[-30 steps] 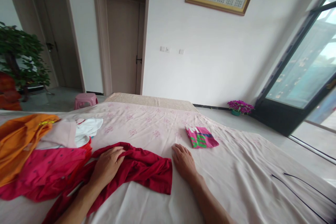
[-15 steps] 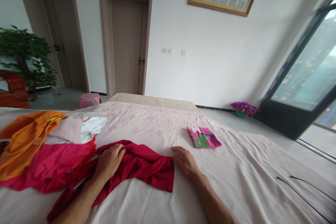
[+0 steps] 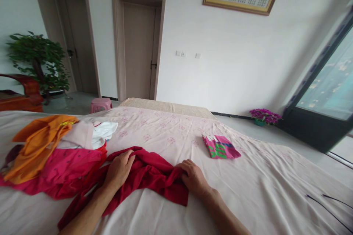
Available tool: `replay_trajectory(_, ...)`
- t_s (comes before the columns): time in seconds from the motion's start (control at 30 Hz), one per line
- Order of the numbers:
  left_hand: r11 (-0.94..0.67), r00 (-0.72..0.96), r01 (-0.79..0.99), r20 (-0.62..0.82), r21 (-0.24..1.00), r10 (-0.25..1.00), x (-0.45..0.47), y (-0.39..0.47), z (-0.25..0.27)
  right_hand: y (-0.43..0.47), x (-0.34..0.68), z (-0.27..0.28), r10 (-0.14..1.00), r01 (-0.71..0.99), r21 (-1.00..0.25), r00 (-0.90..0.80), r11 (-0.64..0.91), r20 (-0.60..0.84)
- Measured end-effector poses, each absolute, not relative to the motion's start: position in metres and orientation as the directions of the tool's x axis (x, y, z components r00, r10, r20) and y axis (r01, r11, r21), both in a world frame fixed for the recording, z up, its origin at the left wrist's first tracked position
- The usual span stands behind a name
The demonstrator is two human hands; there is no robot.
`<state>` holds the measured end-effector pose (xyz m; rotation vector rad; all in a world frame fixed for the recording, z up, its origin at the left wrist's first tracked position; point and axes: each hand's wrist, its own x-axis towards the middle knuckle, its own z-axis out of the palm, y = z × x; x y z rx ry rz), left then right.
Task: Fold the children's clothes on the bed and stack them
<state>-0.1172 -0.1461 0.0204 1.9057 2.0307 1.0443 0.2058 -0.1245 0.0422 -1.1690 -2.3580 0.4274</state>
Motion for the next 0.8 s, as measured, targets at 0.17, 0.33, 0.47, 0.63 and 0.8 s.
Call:
replay_trajectory(0.17,-0.051,-0.314,0.683,0.356,0.728,0.88,-0.12,-0.147,0.025,-0.114,0.214,0.037,0.901,0.692,-0.591,-0.224,0.415,0.371)
replay_trajectory(0.33,-0.15,-0.336,0.498,0.35,0.854,0.875,-0.097,-0.158,0.059,-0.1,0.225,0.037,0.924,0.404,-0.864,0.101,0.299,0.368)
replay_trajectory(0.47,-0.22,-0.138,0.446,0.31,0.868,0.941,-0.063,-0.178,0.075,-0.089,0.236,0.044,0.936,-0.069,-0.965,0.27,0.252,0.225)
replay_trajectory(0.63,-0.24,0.275,0.456,0.12,0.857,0.954,-0.035,-0.201,0.076,-0.079,0.262,0.05,0.921,-0.297,-0.907,0.336,0.3,0.194)
replay_trajectory(0.8,-0.159,0.286,0.387,0.046,0.908,0.957,-0.051,-0.185,0.079,-0.074,0.29,0.046,0.956,-0.347,-0.9,0.217,0.264,0.196)
